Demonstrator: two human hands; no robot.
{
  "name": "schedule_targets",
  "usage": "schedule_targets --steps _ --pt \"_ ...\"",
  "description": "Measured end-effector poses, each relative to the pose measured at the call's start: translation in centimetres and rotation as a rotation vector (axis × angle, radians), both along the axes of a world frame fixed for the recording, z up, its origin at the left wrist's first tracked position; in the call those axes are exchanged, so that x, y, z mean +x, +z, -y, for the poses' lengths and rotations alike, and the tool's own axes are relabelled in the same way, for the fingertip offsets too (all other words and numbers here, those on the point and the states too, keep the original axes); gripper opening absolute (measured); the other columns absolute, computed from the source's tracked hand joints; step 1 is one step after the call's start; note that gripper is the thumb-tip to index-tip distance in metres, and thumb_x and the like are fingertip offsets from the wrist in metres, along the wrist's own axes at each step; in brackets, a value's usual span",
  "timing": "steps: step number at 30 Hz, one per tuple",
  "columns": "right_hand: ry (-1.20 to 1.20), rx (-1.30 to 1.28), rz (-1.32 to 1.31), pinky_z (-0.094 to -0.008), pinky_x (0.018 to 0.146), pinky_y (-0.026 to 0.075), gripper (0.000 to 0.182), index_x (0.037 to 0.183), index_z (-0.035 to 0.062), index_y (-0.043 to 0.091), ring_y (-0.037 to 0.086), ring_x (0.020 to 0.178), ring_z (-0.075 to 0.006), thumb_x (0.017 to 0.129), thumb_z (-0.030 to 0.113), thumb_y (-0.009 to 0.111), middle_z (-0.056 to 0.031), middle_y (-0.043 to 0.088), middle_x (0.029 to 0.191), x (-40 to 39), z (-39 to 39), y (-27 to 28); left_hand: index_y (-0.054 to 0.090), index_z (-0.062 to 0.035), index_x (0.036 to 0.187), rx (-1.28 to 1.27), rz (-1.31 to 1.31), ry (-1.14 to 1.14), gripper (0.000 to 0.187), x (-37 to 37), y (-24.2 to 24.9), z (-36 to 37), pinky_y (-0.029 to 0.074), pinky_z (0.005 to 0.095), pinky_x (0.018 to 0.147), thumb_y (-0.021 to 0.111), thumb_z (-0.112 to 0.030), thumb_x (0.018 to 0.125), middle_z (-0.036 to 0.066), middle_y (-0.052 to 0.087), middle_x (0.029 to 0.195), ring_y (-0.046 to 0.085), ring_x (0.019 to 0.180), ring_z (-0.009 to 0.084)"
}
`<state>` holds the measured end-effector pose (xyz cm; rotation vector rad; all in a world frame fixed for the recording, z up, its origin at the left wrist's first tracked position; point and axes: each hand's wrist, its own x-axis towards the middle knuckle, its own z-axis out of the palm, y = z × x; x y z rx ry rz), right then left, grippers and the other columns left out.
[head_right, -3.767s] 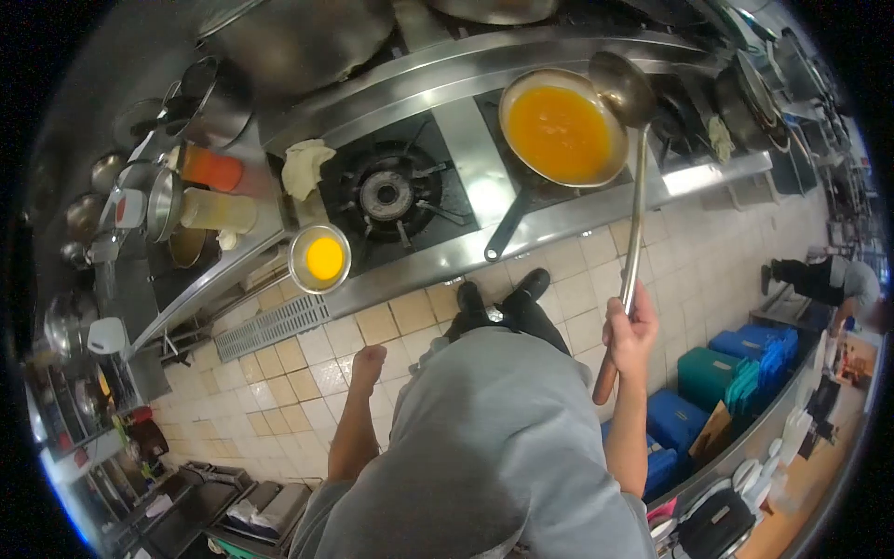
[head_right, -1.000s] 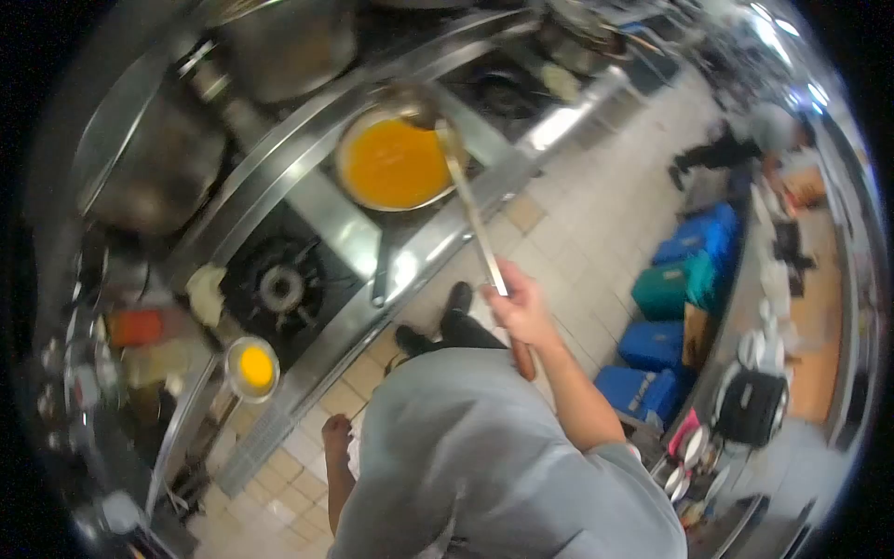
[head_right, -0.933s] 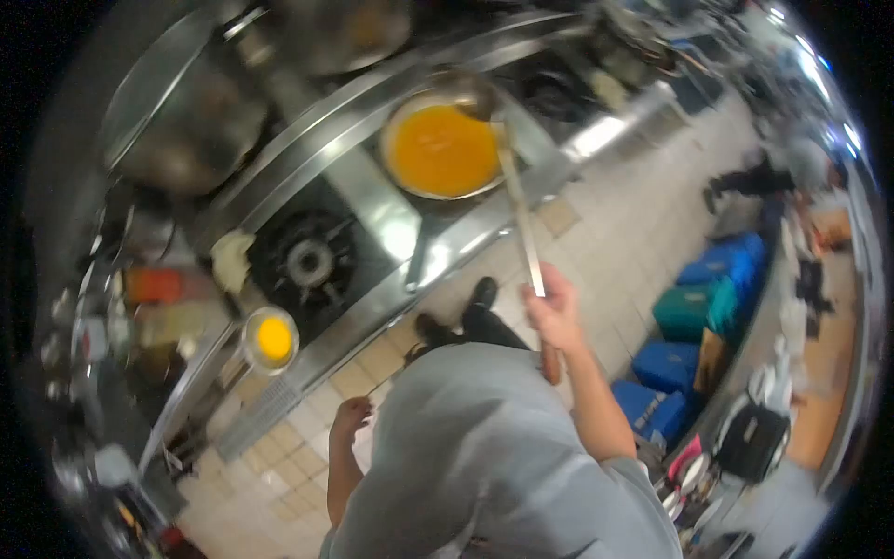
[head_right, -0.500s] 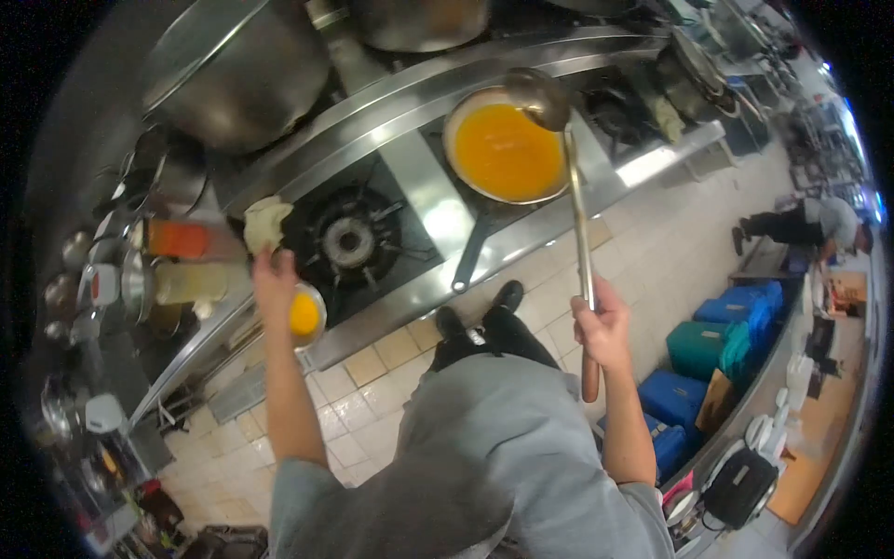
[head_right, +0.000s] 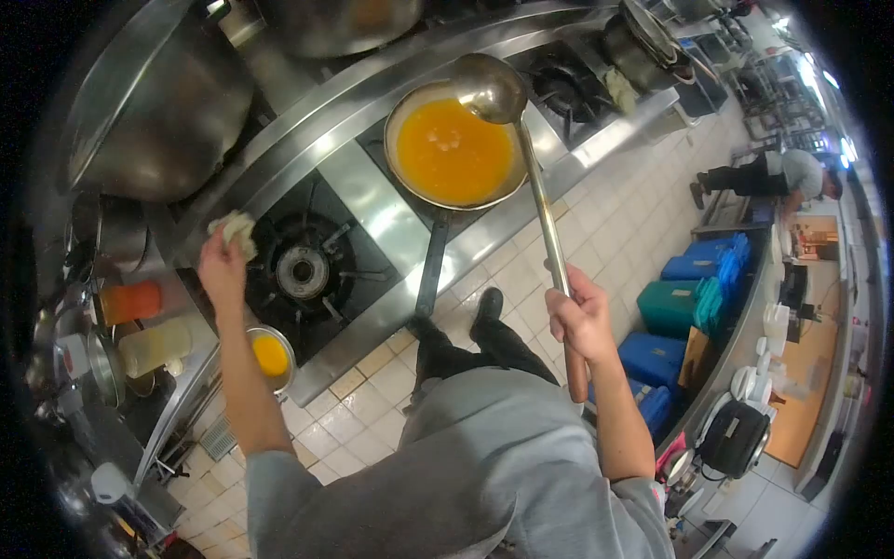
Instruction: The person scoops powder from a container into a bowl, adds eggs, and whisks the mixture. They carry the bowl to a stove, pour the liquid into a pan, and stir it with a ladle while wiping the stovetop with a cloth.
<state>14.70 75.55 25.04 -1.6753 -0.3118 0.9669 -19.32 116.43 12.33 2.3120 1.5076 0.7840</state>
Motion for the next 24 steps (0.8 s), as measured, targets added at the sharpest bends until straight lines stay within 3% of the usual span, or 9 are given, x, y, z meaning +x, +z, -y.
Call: schedule_targets --steps 3,6,7,9,13,15,17,20,24 --pt "-0.021 -0.002 -0.054 -0.0242 0.041 0.036 0.043 0.132 -0.0042 0.055 0.047 0.043 -0.0094 0.089 0.001 0.057 -0.0021 0.053 0.068 -0.2 -0.8 -0.1 0.068 -0.0158 0.121 -0.003 -0.061 -0.152 0.035 7.4 1.3 4.5 0.053 0.044 0.086 0.067 -0.02 0.086 0.015 0.067 0.105 0.064 0.101 0.0352" --pt "-0.022 -0.007 -0.098 -0.0247 0.04 0.037 0.043 0.131 -0.0042 0.056 0.046 0.042 -0.0101 0.088 0.002 0.057 -0.0027 0.054 0.068 0.1 -1.9 0.8 0.071 -0.0162 0.112 0.043 -0.102 -0.402 0.031 13.8 -3.5 8.0 0.044 0.0488 0.087 0.072 -0.019 0.081 0.007 0.067 0.095 0.061 0.093 0.0302" --pt "-0.008 0.003 -0.138 -0.0249 0.04 0.037 0.043 0.131 -0.0041 0.056 0.046 0.042 -0.0104 0.088 0.003 0.057 -0.003 0.054 0.068 0.3 -2.1 1.0 0.072 -0.016 0.111 -0.045 -0.215 -0.451 0.03 15.6 -4.7 9.7 0.04 0.0504 0.101 0.072 -0.018 0.081 0.009 0.067 0.103 0.06 0.106 0.0316" --pt "-0.018 0.002 -0.122 -0.0249 0.039 0.038 0.043 0.13 -0.004 0.057 0.046 0.041 -0.0108 0.087 0.003 0.056 -0.0035 0.054 0.068 1.1 -2.0 1.1 0.071 -0.011 0.111 -0.004 -0.095 -0.437 0.028 17.6 -7.9 13.8 0.027 0.0493 0.119 0.067 -0.014 0.084 0.014 0.062 0.127 0.048 0.131 0.0368" --pt "0.029 0.031 -0.219 -0.0242 0.039 0.039 0.043 0.129 -0.003 0.058 0.047 0.041 -0.0104 0.087 0.002 0.056 -0.0041 0.055 0.069 2.9 -1.5 0.9 0.068 -0.01 0.12 -0.008 -0.076 -0.539 0.033 18.5 -10.8 20.7 0.035 0.0496 0.114 0.065 -0.012 0.087 0.015 0.059 0.133 0.048 0.132 0.0392" --pt "0.05 -0.001 -0.277 -0.024 0.04 0.039 0.042 0.13 -0.0012 0.059 0.047 0.042 -0.0095 0.088 0.001 0.055 -0.0035 0.055 0.069 4.0 -1.4 0.3 0.056 -0.009 0.135 -0.454 0.505 -0.423 0.044 20.2 -10.9 25.4 0.032 0.0515 0.116 0.063 -0.016 0.092 0.018 0.056 0.135 0.045 0.133 0.0411" --pt "0.07 0.009 -0.284 -0.0239 0.04 0.038 0.041 0.13 0.0 0.059 0.047 0.042 -0.009 0.089 0.002 0.055 -0.0027 0.055 0.068 5.2 -1.1 0.1 0.055 -0.0094 0.136 -0.226 -0.024 -0.532 0.046 21.6 -10.9 27.6 0.033 0.0522 0.115 0.064 -0.016 0.091 0.017 0.054 0.136 0.042 0.135 0.0416" --pt "0.139 0.038 -0.314 -0.0235 0.04 0.035 0.04 0.129 0.0021 0.06 0.046 0.043 -0.0081 0.09 0.005 0.058 -0.0004 0.054 0.067 7.0 -0.8 -0.6 0.05 -0.0078 0.141 -0.141 -0.159 -0.522 0.055 24.4 -7.3 29.4 0.035 0.0466 0.115 0.065 -0.009 0.088 0.019 0.049 0.144 0.04 0.137 0.0412" --pt "0.249 0.102 -0.405 -0.0239 0.04 0.035 0.036 0.127 0.0028 0.061 0.046 0.043 -0.0075 0.091 0.007 0.06 0.0008 0.054 0.066 10.6 -0.1 -2.3 0.056 -0.0114 0.136 -0.082 -0.177 -0.532 0.052 27.8 -9.4 30.8 0.033 0.0516 0.115 0.066 -0.01 0.085 0.012 0.052 0.137 0.04 0.136 0.0412"
